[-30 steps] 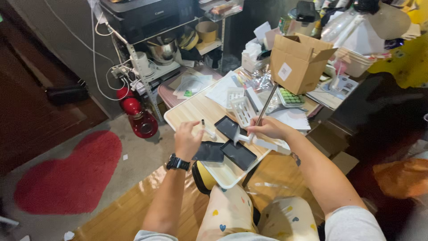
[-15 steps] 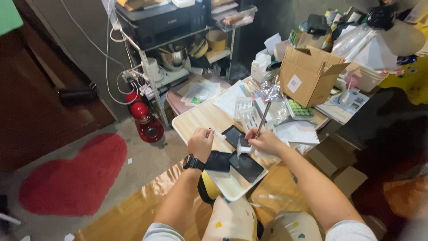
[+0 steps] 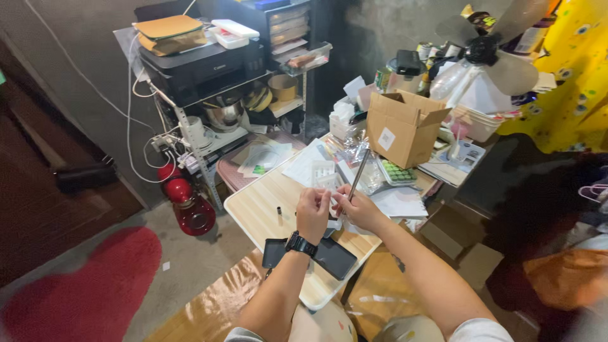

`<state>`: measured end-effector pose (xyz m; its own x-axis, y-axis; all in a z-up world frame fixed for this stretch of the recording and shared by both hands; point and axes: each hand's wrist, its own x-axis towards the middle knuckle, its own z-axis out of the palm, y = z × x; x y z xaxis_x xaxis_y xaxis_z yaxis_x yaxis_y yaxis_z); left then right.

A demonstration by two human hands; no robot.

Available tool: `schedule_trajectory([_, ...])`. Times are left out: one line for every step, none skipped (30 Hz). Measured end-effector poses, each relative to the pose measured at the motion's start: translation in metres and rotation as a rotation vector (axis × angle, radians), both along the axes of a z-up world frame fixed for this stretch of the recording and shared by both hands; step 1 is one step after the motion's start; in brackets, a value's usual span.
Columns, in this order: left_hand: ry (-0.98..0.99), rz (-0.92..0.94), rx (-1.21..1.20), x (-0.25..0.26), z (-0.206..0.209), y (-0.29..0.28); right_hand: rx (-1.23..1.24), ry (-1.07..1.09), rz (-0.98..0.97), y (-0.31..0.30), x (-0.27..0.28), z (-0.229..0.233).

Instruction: The person assembles a small white desk fan by attaching the blade assembly to the motor housing and securing it with a black cap. They then open a cardboard box and remove several black plastic parts and a white plastic tray, which they place on the table.

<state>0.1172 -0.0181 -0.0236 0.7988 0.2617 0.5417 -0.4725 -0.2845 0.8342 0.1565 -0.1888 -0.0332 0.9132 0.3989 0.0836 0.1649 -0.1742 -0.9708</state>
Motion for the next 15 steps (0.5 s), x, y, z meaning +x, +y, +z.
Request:
schedule_trajectory([0.051, -0.028, 0.006, -0.001, 0.001, -0.002, 0.002, -0.048, 0.015, -0.003, -0.001, -0.001])
schedule_trajectory([-0.019, -0.044, 0.056, -0.002, 0.002, -0.003, 0.003, -0.095, 0.030, -0.006, -0.002, -0.002])
schedule_trajectory([-0.088, -0.057, 0.108, -0.003, 0.001, -0.003, -0.023, -0.108, 0.030, -0.009, -0.003, -0.003])
schedule_trajectory([-0.156, -0.070, 0.159, -0.003, 0.000, -0.004, -0.049, -0.120, 0.031, -0.012, -0.004, -0.003])
schedule_trajectory([-0.217, -0.047, 0.192, -0.005, 0.000, -0.004, -0.073, -0.132, 0.032, -0.012, -0.006, -0.002])
schedule_trajectory([-0.278, -0.024, 0.225, -0.005, -0.001, -0.005, -0.106, -0.145, 0.017, -0.011, -0.008, 0.000])
schedule_trajectory([-0.340, -0.001, 0.256, -0.005, -0.001, -0.007, -0.141, -0.159, 0.001, -0.012, -0.010, 0.004])
schedule_trajectory([-0.174, -0.033, 0.139, -0.004, -0.001, -0.012, -0.176, -0.172, -0.014, -0.013, -0.012, 0.008])
schedule_trajectory([-0.009, -0.065, 0.026, -0.002, 0.001, -0.016, -0.178, -0.156, -0.026, -0.013, -0.014, 0.014])
schedule_trajectory([0.156, -0.098, -0.087, -0.002, 0.003, -0.017, -0.179, -0.141, -0.038, -0.013, -0.016, 0.020])
schedule_trajectory([0.029, -0.076, -0.010, -0.005, 0.003, -0.017, -0.185, -0.122, -0.050, -0.014, -0.019, 0.023])
schedule_trajectory([-0.098, -0.055, 0.068, -0.010, 0.003, -0.015, -0.203, -0.143, -0.038, -0.014, -0.023, 0.023])
schedule_trajectory([-0.231, -0.034, 0.148, -0.011, 0.005, -0.014, -0.218, -0.170, -0.027, -0.014, -0.022, 0.025])
schedule_trajectory([-0.268, -0.039, 0.163, -0.010, 0.007, -0.014, -0.233, -0.197, -0.016, -0.014, -0.021, 0.025])
schedule_trajectory([-0.298, -0.045, 0.180, -0.012, 0.005, -0.013, -0.248, -0.177, -0.045, -0.012, -0.021, 0.021])
